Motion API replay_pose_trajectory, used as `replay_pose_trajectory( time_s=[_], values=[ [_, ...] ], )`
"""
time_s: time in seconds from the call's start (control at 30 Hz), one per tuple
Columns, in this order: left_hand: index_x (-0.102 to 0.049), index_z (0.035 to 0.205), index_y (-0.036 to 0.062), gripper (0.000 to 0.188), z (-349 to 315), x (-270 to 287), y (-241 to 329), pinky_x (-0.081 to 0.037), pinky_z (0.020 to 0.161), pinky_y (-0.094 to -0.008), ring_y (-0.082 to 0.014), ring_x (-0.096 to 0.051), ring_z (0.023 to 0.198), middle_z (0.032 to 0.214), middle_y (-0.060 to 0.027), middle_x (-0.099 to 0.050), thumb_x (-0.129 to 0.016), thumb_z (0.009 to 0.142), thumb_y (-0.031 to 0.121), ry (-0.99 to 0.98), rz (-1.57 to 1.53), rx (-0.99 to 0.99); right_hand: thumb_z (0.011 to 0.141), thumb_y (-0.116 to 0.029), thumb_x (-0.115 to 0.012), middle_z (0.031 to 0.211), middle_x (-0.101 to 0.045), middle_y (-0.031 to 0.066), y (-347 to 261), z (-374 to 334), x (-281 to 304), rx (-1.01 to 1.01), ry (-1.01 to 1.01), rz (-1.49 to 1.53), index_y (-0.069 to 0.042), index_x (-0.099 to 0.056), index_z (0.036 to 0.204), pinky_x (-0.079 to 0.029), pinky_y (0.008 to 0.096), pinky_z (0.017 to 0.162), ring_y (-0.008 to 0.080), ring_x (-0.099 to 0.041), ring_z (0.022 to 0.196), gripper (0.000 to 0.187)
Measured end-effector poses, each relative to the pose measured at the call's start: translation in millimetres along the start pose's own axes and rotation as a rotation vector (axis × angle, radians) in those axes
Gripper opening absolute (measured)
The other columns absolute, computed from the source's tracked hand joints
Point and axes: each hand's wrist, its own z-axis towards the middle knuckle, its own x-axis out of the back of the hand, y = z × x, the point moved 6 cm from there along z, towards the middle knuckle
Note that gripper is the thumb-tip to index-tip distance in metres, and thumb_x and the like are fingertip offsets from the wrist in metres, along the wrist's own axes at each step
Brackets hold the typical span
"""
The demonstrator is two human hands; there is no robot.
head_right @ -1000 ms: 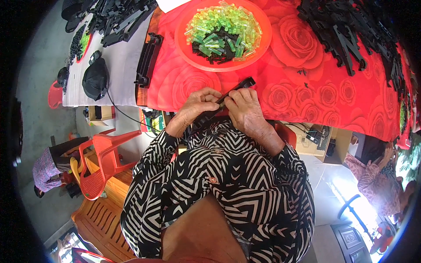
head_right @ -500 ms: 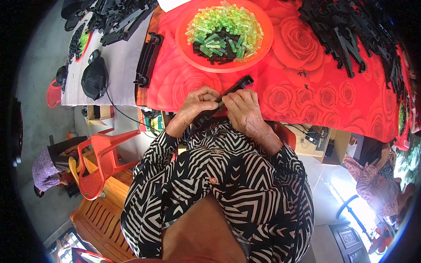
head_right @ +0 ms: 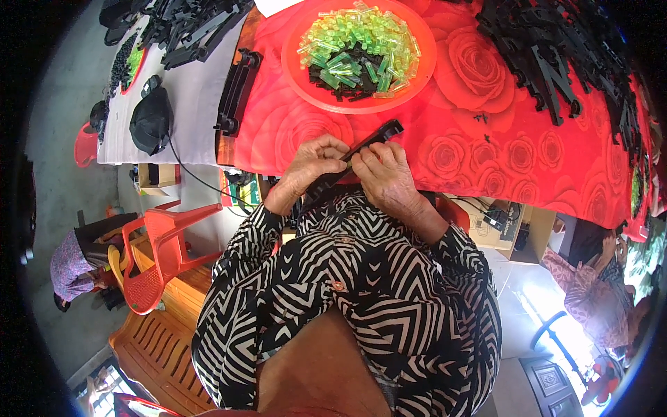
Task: The person assembles plastic gun components by hand at a workspace table.
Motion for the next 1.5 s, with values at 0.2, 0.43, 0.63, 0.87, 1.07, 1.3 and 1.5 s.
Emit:
replay_pose_trajectory(
  time_s=[0.2, 0.43, 0.63, 0.87, 1.07, 1.3, 1.5],
  values=[
    [-0.061, 0.104, -0.0003, 0.029, 3, 0, 1, -0.047, 0.068, -0.0205, -0.0069, -0.058, 0.074, 0.08, -0.0003, -0.063, -0.068, 0.075, 0.0, -0.01, -0.044, -0.019, 0.067, -0.009, -0.065, 0.105, -0.052, 0.0126, 3, 0, -3, -0.097, 0.033, -0.006, 0.0, -0.058, 0.104, -0.04, 0.0445, 0.09, 0.03, -0.05, 0.102, 0.039],
    [-0.061, 0.105, -0.0005, 0.03, 5, 5, -6, -0.047, 0.068, -0.0208, -0.007, -0.058, 0.074, 0.083, -0.0015, -0.064, -0.067, 0.076, -0.002, -0.011, -0.009, -0.012, 0.067, -0.01, -0.064, 0.103, -0.052, 0.013, -3, 0, -7, -0.021, 0.0, 0.014, 0.001, -0.056, 0.107, -0.04, 0.0451, 0.089, 0.0304, -0.05, 0.102, 0.042],
    [-0.061, 0.105, -0.0009, 0.03, 4, 1, -1, -0.047, 0.068, -0.0209, -0.0072, -0.059, 0.074, 0.083, -0.0021, -0.065, -0.066, 0.076, -0.003, -0.011, 0.01, -0.03, 0.067, -0.01, -0.063, 0.1, -0.053, 0.0124, -2, -1, -10, -0.003, 0.004, 0.025, 0.0, -0.055, 0.109, -0.04, 0.0448, 0.09, 0.0305, -0.051, 0.101, 0.044],
    [-0.06, 0.108, -0.0003, 0.03, 5, 7, -6, -0.047, 0.071, -0.0213, -0.0084, -0.059, 0.076, 0.086, -0.0025, -0.065, -0.066, 0.078, 0.0, -0.014, 0.041, -0.04, 0.071, -0.003, -0.064, 0.097, -0.057, 0.0145, 14, -3, 8, -0.124, 0.182, 0.239, 0.001, -0.058, 0.103, -0.042, 0.0451, 0.087, 0.0316, -0.054, 0.096, 0.033],
    [-0.058, 0.109, 0.0006, 0.028, 4, 20, 11, -0.048, 0.075, -0.0255, -0.0107, -0.06, 0.084, 0.092, -0.0064, -0.065, -0.065, 0.082, 0.003, -0.037, 0.211, -0.142, 0.073, -0.006, -0.068, 0.089, -0.058, 0.0132, 37, -36, 9, -0.363, 0.255, 0.206, -0.003, -0.062, 0.097, -0.042, 0.0436, 0.08, 0.0321, -0.054, 0.09, 0.025],
    [-0.057, 0.11, 0.0011, 0.025, 15, 28, 18, -0.049, 0.076, -0.026, -0.0102, -0.059, 0.086, 0.093, -0.0041, -0.064, -0.062, 0.085, 0.001, -0.088, 0.349, -0.277, 0.075, -0.017, -0.072, 0.099, -0.053, 0.0082, 27, -25, -17, -0.355, 0.085, -0.001, -0.008, -0.064, 0.102, -0.039, 0.0412, 0.076, 0.0277, -0.05, 0.092, 0.03],
    [-0.061, 0.104, 0.0016, 0.019, 9, 17, 29, -0.048, 0.076, -0.0259, -0.0101, -0.059, 0.086, 0.091, -0.0021, -0.063, -0.059, 0.085, -0.001, -0.124, 0.335, -0.258, 0.078, -0.007, -0.068, 0.09, -0.058, 0.0088, 32, -21, -6, -0.29, 0.043, 0.137, -0.006, -0.064, 0.1, -0.043, 0.0383, 0.07, 0.028, -0.054, 0.082, 0.023]
  ],
)
